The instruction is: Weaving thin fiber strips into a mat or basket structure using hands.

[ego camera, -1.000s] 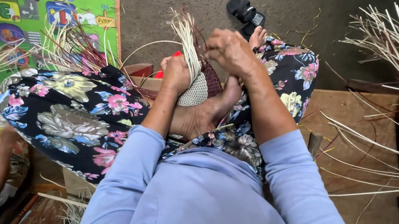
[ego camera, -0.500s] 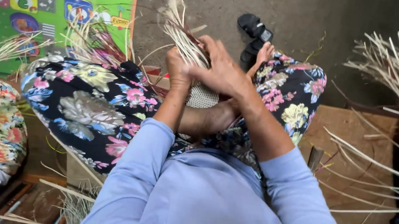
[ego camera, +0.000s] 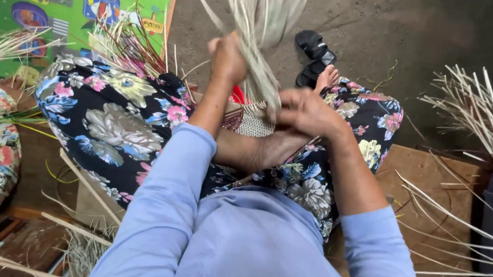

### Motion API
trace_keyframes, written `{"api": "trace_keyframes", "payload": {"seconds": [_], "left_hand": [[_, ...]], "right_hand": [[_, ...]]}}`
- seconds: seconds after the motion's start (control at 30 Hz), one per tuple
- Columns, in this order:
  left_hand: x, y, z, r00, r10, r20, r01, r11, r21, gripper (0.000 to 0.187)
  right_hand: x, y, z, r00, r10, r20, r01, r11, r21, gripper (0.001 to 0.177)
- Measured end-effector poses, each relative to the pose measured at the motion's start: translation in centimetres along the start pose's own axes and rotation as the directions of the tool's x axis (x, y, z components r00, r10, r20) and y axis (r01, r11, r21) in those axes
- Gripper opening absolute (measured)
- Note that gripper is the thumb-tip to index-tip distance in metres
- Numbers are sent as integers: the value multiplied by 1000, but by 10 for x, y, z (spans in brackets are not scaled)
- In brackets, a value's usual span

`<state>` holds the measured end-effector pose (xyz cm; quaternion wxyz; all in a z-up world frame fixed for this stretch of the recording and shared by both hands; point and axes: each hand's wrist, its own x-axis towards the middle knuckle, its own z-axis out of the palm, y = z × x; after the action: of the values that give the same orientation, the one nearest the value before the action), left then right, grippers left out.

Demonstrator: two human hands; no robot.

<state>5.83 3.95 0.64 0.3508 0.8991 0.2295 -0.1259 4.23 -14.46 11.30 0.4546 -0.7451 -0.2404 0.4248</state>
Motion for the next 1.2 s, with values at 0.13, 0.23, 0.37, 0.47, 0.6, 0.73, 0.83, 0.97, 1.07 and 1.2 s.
{"api": "trace_keyframes", "payload": {"seconds": [0.13, 0.23, 0.37, 0.47, 0.6, 0.73, 0.83, 0.97, 1.07, 1.2], "left_hand": [[-15, 35, -22, 926, 300, 230, 95, 404, -910, 23], [-4, 18, -28, 938, 258, 230, 11, 643, -766, 16], [29, -37, -11, 985, 131, -114, -169, 878, -447, 31], [20, -6, -29, 984, 145, -102, -176, 867, -466, 13], [13, 28, -51, 960, 261, -96, -252, 671, -698, 15], [40, -4, -46, 947, 258, -190, -321, 774, -545, 15], [83, -65, 3, 973, -13, -232, -137, 776, -616, 16], [116, -117, 31, 946, -301, -120, 53, 507, -860, 12], [136, -129, 24, 939, -343, 3, 86, 227, -970, 7], [155, -129, 18, 931, -337, 140, 122, -73, -990, 7]], "right_hand": [[15, -27, -3, 997, 14, -81, 27, 876, 481, 19], [4, -32, -8, 999, -48, 1, 42, 877, 479, 21], [-23, -31, -20, 923, -194, 334, 148, 976, 157, 17], [-32, -7, -17, 975, -76, 209, -48, 845, 533, 28], [-35, -50, -25, 985, -167, 45, 118, 839, 531, 32], [-58, -14, -15, 954, -220, 202, 214, 975, 52, 27], [-83, 7, 5, 948, -236, 214, 276, 944, -182, 33], [-107, -3, 29, 1000, 15, -7, -15, 1000, -17, 70], [-112, -6, 20, 937, -341, 79, 339, 940, 33, 20], [-138, -5, 20, 893, -451, 6, 449, 888, -94, 21]]}}
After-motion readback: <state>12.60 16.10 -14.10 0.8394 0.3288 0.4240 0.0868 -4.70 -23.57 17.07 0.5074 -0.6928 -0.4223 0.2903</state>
